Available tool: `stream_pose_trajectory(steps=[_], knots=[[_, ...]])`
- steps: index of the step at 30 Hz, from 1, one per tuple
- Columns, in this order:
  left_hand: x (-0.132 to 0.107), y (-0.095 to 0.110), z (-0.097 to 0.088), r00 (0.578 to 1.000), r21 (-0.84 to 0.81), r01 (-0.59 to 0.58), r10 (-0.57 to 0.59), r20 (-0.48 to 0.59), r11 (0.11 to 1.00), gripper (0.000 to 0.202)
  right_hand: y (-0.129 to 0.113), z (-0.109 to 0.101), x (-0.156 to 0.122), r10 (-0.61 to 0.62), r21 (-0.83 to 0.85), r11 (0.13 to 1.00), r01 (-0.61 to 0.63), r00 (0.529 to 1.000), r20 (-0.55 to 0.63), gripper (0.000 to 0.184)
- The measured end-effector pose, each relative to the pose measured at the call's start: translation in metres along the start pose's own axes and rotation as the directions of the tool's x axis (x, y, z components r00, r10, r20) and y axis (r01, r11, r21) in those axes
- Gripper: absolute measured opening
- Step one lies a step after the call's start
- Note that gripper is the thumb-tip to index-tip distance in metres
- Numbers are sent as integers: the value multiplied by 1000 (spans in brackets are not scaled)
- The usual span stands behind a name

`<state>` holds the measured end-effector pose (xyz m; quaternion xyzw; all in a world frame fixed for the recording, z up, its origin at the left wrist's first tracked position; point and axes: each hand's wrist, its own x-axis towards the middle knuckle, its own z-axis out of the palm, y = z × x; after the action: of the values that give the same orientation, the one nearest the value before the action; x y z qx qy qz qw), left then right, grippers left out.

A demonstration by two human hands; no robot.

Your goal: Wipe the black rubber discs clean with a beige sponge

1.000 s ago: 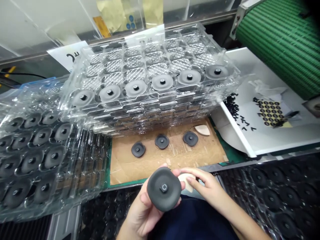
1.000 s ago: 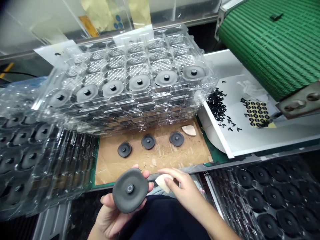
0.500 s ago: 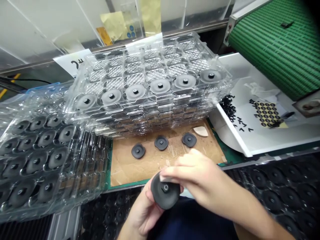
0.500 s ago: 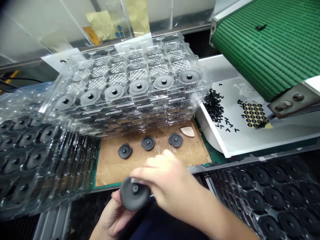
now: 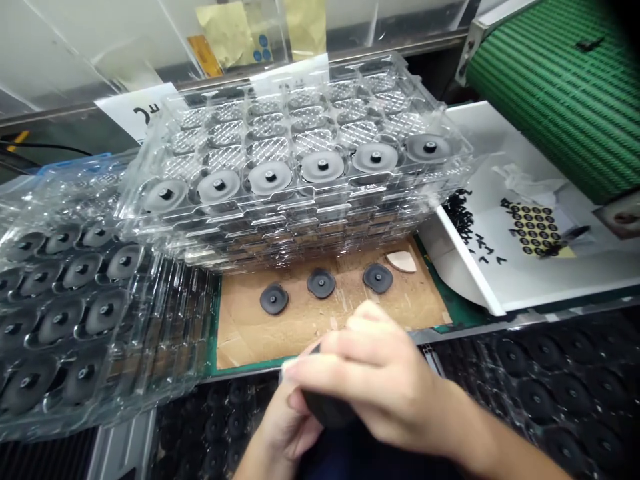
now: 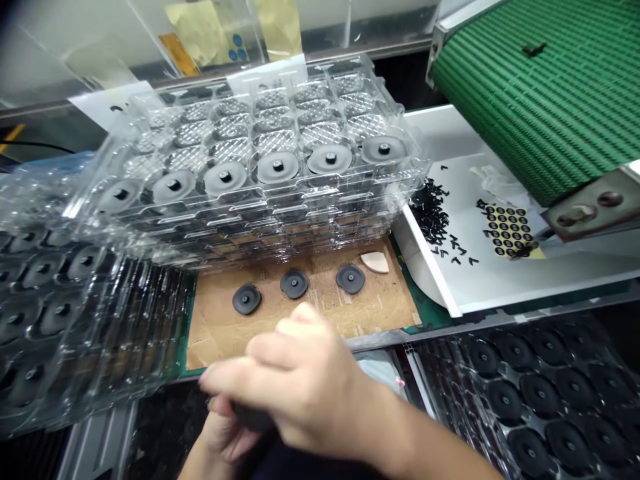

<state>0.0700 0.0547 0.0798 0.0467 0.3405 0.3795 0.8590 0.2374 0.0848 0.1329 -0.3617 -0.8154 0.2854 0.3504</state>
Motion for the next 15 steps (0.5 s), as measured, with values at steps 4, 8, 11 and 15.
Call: stream_pose_trajectory(steps=[4,8,11,15], knots=[[2,3,1,991,-62,-33,40,124,998,59,41,9,-25,455,243,873,-423,885,-94,20],[4,6,1,989,-98,-25,39,142,995,55,94,49,-67,665,260,727,-635,745,-41,28],[7,5,1,993,-120,13,1,119,993,53,106,77,-85,671,211,733,-646,738,-71,33],[10,0,2,995,-83,88,-84,54,993,52,79,63,-82,646,215,763,-609,727,-235,41]])
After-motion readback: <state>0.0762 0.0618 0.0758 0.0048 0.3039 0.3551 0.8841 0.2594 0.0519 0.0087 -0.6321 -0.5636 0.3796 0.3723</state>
